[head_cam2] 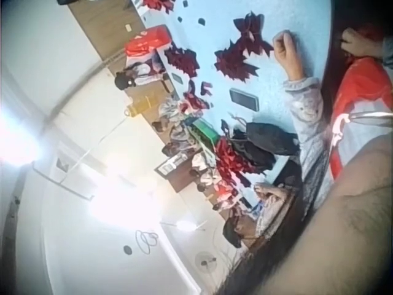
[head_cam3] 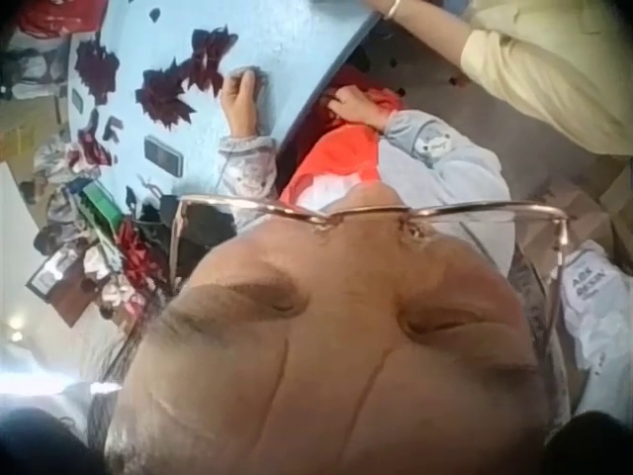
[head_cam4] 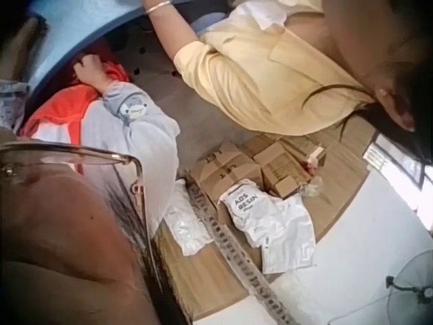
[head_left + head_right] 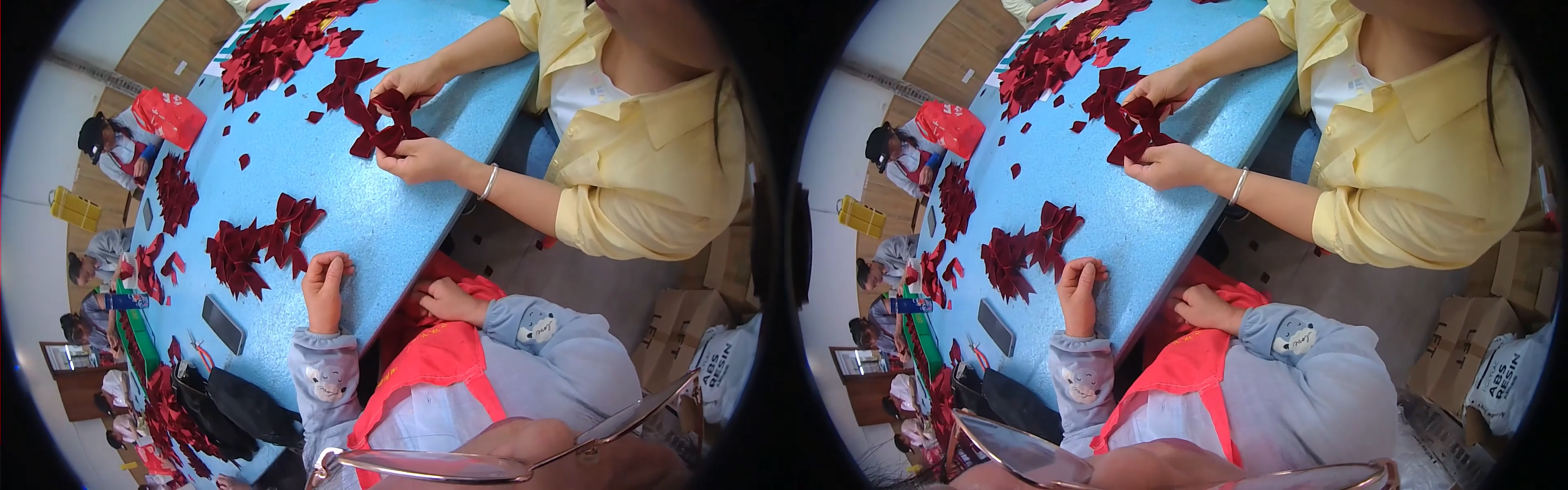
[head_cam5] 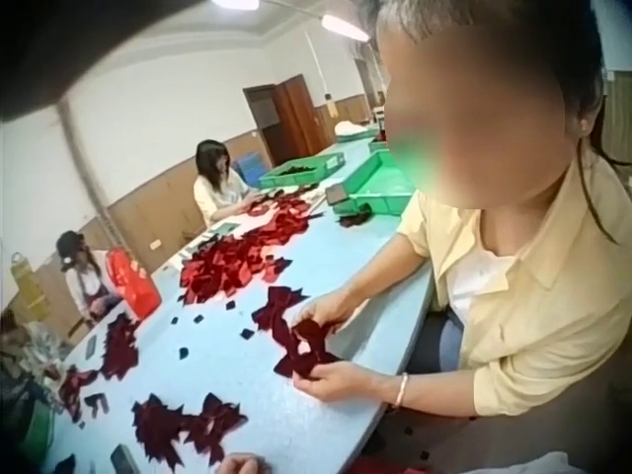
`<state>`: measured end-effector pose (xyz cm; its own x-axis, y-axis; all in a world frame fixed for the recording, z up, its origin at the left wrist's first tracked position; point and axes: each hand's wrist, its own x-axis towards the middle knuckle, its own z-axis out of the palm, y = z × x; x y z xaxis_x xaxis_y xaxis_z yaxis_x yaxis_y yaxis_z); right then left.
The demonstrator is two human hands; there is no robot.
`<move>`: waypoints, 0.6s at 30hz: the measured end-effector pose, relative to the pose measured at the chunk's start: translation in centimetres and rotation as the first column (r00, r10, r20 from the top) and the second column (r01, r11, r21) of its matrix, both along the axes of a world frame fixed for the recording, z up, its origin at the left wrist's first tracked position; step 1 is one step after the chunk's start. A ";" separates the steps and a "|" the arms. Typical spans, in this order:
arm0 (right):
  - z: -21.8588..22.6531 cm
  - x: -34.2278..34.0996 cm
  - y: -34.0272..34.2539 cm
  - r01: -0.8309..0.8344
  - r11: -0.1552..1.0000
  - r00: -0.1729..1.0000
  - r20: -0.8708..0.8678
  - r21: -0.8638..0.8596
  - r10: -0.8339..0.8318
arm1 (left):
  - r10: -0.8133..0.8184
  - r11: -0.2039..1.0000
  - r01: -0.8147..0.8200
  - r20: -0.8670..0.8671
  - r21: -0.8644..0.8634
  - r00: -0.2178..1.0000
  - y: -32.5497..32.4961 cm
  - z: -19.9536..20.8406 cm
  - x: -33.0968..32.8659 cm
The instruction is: Assemble small red ribbon bows by hand at a workbench.
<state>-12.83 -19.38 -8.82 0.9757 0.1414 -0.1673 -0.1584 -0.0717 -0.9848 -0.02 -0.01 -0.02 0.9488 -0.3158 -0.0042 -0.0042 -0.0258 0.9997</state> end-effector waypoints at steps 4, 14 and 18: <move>-0.1 -0.3 -0.5 -0.024 0.999 0.999 -0.026 0.037 0.025 | 0.010 1.000 -0.010 0.011 0.027 1.000 -0.1 0.0 -0.1; 0.5 -0.5 -0.9 0.042 0.998 0.995 -0.098 0.053 -0.037 | 0.019 0.999 -0.019 0.013 0.045 1.000 -0.3 0.3 -0.4; 0.5 -0.5 -1.0 0.028 0.998 0.994 -0.107 0.056 -0.021 | 0.014 0.999 -0.015 0.018 0.045 1.000 -0.4 0.3 -0.4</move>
<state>-13.29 -20.38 -8.35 0.9562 0.1299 -0.2625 -0.2633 -0.0107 -0.9646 -0.45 -0.37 0.30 0.9533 -0.3021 -0.0011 -0.0215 -0.0715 0.9972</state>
